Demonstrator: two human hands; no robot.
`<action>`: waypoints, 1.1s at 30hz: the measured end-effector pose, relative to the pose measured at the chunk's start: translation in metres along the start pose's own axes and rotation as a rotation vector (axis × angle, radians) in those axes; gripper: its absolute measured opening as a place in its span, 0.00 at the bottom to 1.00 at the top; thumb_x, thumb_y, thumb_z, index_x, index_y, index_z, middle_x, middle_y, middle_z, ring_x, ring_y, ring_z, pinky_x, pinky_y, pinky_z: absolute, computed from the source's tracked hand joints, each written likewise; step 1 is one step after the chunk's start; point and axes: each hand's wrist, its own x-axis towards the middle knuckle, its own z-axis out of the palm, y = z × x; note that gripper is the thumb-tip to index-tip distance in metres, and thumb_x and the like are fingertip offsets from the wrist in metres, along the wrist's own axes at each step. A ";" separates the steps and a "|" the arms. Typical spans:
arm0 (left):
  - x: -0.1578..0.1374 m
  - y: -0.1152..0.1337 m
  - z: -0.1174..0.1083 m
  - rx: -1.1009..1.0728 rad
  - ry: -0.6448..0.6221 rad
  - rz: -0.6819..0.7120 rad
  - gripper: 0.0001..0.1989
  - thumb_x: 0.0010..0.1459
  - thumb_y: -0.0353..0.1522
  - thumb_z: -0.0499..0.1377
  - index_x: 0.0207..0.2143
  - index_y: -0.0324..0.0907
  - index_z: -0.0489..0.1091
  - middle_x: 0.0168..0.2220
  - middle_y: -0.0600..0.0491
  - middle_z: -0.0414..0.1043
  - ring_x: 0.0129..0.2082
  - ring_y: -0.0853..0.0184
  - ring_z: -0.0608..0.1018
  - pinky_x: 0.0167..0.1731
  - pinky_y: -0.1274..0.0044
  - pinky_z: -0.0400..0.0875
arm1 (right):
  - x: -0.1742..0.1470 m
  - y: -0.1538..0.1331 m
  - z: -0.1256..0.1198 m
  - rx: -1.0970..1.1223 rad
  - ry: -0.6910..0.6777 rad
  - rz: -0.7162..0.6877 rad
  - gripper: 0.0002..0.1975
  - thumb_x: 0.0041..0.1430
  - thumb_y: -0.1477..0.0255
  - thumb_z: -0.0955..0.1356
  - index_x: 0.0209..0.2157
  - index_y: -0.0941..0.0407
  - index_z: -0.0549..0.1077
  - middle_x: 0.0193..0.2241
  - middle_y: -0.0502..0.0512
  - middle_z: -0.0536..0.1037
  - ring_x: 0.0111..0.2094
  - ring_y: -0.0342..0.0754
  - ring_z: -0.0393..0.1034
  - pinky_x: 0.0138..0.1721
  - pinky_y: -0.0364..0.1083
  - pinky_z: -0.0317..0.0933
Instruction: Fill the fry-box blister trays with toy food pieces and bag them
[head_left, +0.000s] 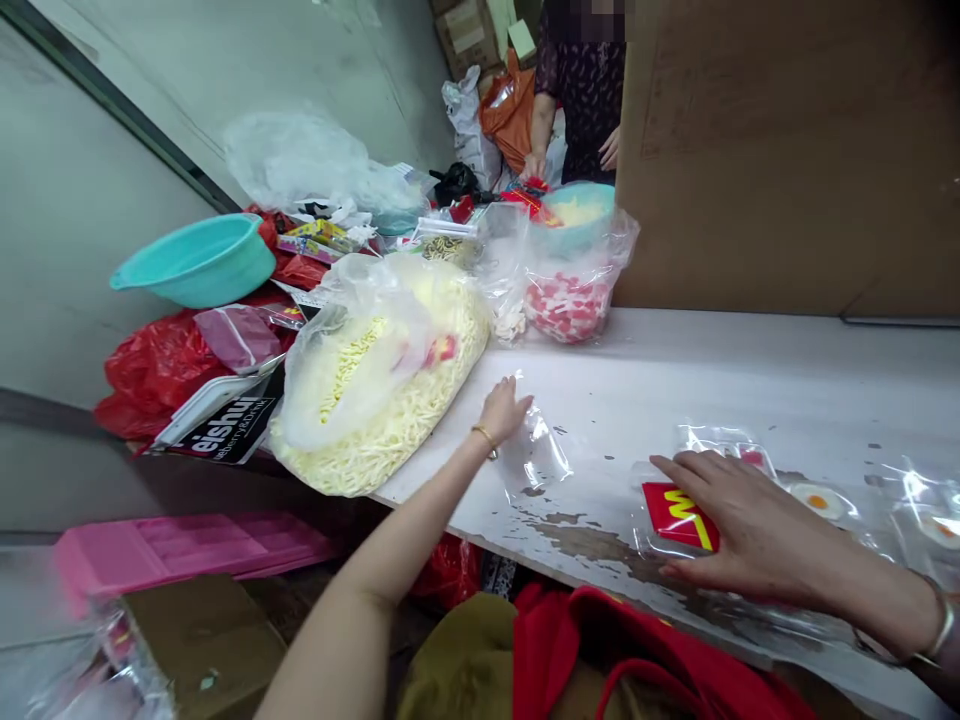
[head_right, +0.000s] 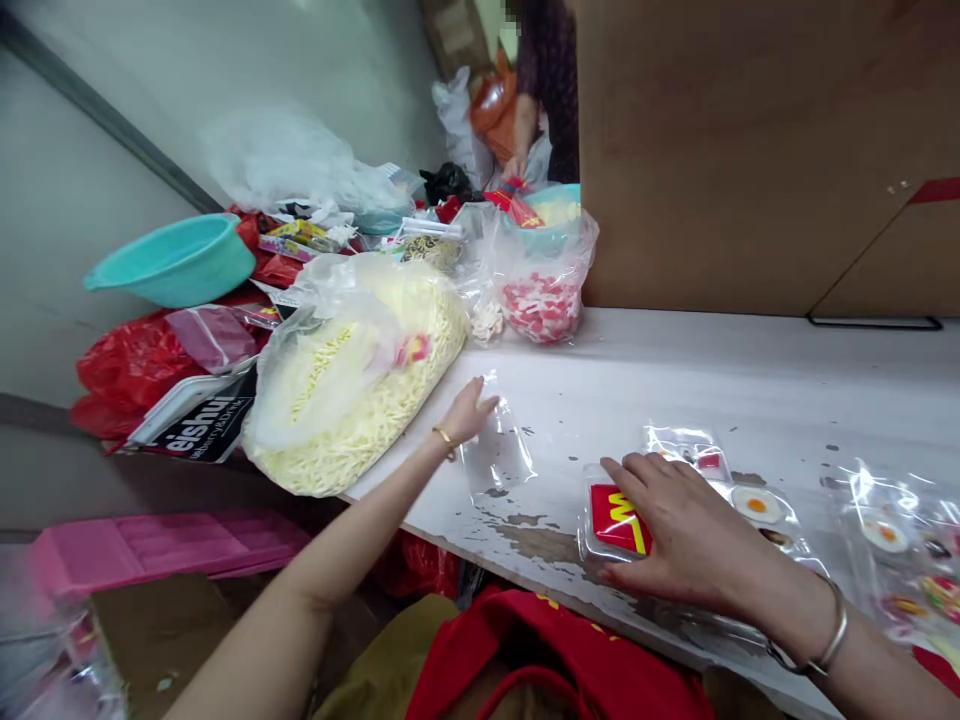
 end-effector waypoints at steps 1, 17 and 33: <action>-0.003 0.009 0.017 -0.003 0.004 -0.088 0.36 0.60 0.46 0.50 0.64 0.34 0.48 0.65 0.36 0.45 0.65 0.50 0.51 0.61 0.58 0.49 | 0.000 -0.002 0.001 -0.012 0.010 -0.001 0.44 0.46 0.45 0.67 0.58 0.59 0.63 0.52 0.67 0.68 0.52 0.66 0.61 0.50 0.62 0.59; -0.028 -0.009 0.011 0.187 -0.189 0.626 0.21 0.53 0.50 0.59 0.40 0.44 0.69 0.43 0.48 0.67 0.45 0.59 0.67 0.47 0.69 0.58 | -0.011 0.009 0.022 -0.065 -0.039 0.023 0.44 0.47 0.43 0.66 0.56 0.62 0.64 0.51 0.68 0.67 0.51 0.64 0.61 0.48 0.60 0.59; -0.047 -0.003 0.028 0.038 -0.085 0.429 0.14 0.66 0.38 0.46 0.33 0.42 0.66 0.34 0.53 0.70 0.37 0.65 0.71 0.38 0.73 0.58 | 0.077 -0.056 0.036 0.024 -0.037 -0.133 0.52 0.46 0.51 0.70 0.64 0.65 0.48 0.45 0.66 0.70 0.45 0.61 0.61 0.48 0.56 0.56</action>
